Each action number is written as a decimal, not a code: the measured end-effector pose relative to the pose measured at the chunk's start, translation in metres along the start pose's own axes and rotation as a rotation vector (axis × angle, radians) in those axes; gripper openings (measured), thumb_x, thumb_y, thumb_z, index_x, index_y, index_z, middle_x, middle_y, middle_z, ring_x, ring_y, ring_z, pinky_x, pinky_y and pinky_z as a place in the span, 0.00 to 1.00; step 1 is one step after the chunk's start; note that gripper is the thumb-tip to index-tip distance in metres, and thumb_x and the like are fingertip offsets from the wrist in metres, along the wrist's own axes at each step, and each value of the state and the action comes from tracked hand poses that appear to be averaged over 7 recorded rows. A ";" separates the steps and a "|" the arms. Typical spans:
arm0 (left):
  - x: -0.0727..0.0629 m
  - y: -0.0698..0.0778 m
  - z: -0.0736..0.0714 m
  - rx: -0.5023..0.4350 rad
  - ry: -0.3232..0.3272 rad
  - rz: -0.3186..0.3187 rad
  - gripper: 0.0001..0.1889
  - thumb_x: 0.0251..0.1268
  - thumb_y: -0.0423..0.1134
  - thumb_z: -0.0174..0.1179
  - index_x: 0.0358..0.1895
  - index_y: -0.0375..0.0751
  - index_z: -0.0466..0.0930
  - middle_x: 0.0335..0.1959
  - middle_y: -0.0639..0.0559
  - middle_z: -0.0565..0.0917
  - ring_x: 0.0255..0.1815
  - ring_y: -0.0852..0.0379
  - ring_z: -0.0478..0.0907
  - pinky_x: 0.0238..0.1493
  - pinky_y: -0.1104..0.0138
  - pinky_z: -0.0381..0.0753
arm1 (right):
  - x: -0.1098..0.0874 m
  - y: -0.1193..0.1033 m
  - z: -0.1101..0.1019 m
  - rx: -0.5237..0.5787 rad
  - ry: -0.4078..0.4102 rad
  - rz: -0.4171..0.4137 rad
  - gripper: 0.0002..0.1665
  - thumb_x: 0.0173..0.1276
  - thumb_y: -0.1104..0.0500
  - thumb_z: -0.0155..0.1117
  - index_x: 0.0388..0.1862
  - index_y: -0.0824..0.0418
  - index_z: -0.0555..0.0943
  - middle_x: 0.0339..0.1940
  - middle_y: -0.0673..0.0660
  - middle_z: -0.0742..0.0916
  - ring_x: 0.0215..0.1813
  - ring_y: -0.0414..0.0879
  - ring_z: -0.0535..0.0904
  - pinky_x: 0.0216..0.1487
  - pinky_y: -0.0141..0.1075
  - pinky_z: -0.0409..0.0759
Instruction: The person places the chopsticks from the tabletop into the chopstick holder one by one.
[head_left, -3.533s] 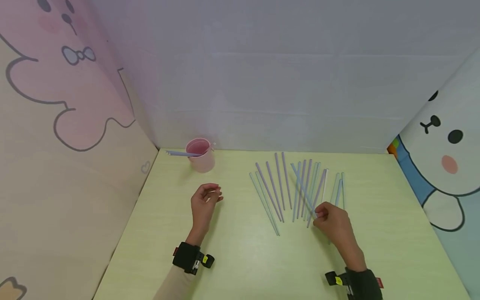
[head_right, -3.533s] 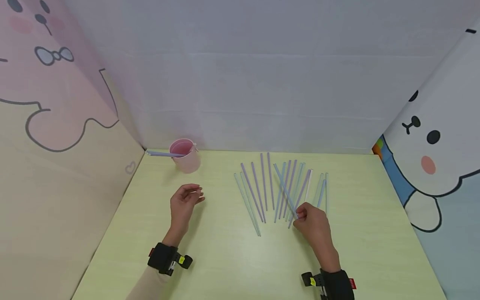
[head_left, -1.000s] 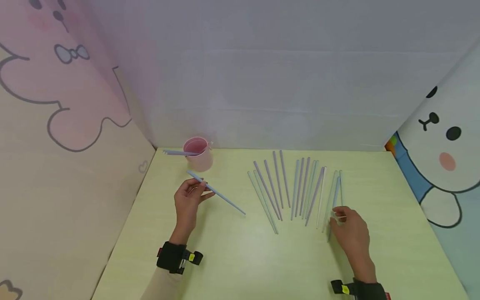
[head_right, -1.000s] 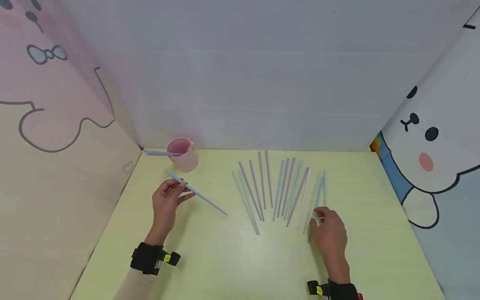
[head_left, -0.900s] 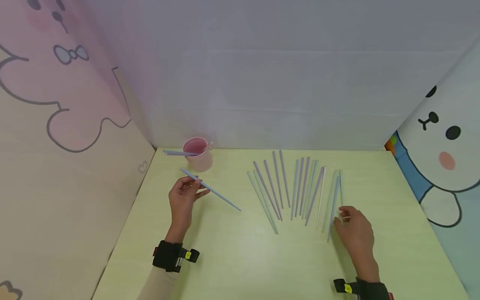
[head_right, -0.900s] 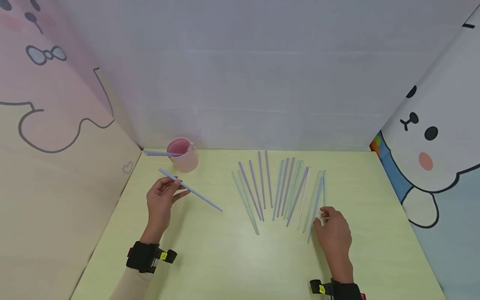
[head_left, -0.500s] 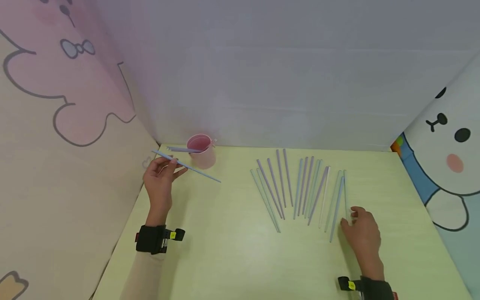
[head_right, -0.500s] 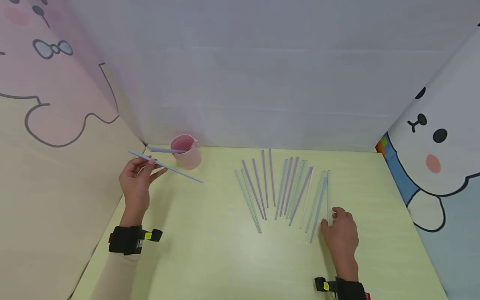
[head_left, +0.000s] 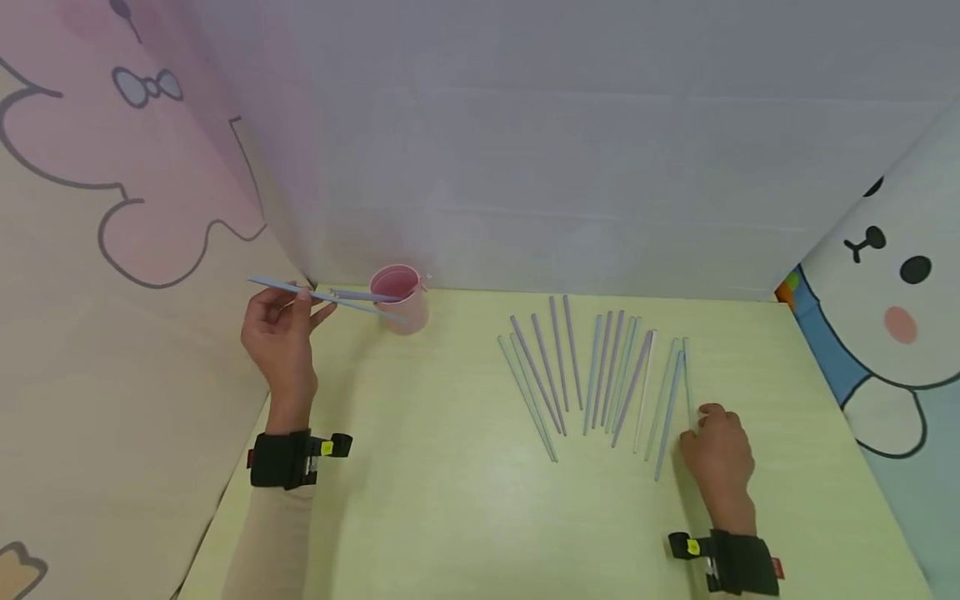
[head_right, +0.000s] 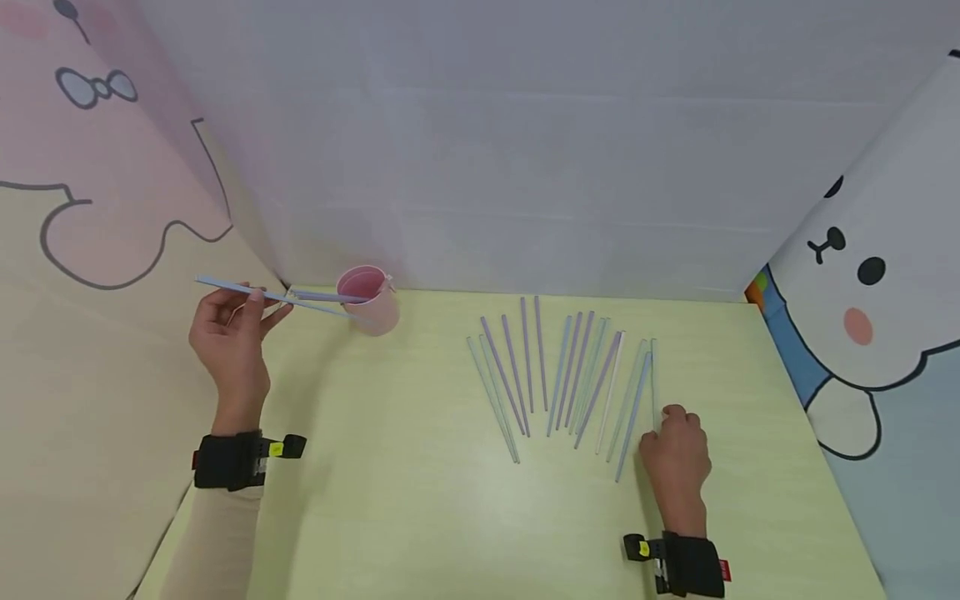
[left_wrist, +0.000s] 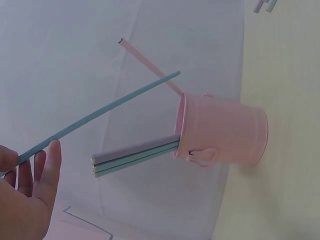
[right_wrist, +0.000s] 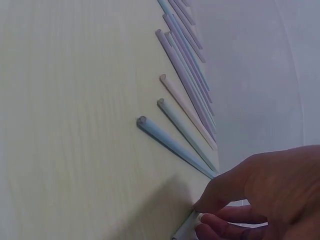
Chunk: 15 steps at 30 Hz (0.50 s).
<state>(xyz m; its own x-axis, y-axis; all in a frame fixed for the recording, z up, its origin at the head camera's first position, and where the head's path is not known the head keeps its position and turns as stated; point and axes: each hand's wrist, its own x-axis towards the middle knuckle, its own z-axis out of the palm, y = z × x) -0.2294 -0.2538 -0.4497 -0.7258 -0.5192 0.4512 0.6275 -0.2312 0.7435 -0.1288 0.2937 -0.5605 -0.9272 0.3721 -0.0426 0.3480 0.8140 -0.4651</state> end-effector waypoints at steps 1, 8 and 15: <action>0.001 0.000 0.000 -0.003 0.016 0.006 0.15 0.64 0.23 0.67 0.50 0.17 0.75 0.40 0.31 0.80 0.39 0.43 0.86 0.43 0.49 0.90 | 0.000 0.001 -0.001 -0.003 -0.007 0.003 0.28 0.64 0.65 0.56 0.63 0.76 0.71 0.50 0.72 0.79 0.47 0.70 0.79 0.33 0.59 0.82; 0.007 -0.008 -0.001 0.003 0.091 0.016 0.14 0.63 0.22 0.68 0.49 0.21 0.77 0.44 0.30 0.79 0.44 0.40 0.83 0.45 0.52 0.90 | 0.000 0.002 -0.005 -0.010 -0.054 -0.005 0.25 0.68 0.62 0.58 0.61 0.74 0.73 0.52 0.72 0.78 0.46 0.67 0.79 0.35 0.58 0.81; 0.005 -0.018 -0.001 0.078 0.116 0.038 0.13 0.63 0.23 0.68 0.48 0.21 0.77 0.45 0.31 0.79 0.43 0.44 0.81 0.45 0.54 0.90 | 0.001 0.001 -0.005 -0.016 -0.051 -0.012 0.24 0.68 0.63 0.59 0.59 0.75 0.74 0.50 0.71 0.79 0.46 0.66 0.79 0.35 0.56 0.81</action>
<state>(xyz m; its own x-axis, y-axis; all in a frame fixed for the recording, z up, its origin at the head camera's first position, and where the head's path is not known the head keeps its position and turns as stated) -0.2441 -0.2535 -0.4609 -0.6617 -0.6187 0.4234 0.6270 -0.1470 0.7650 -0.1281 0.2972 -0.5568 -0.9370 0.3393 -0.0827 0.3388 0.8255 -0.4513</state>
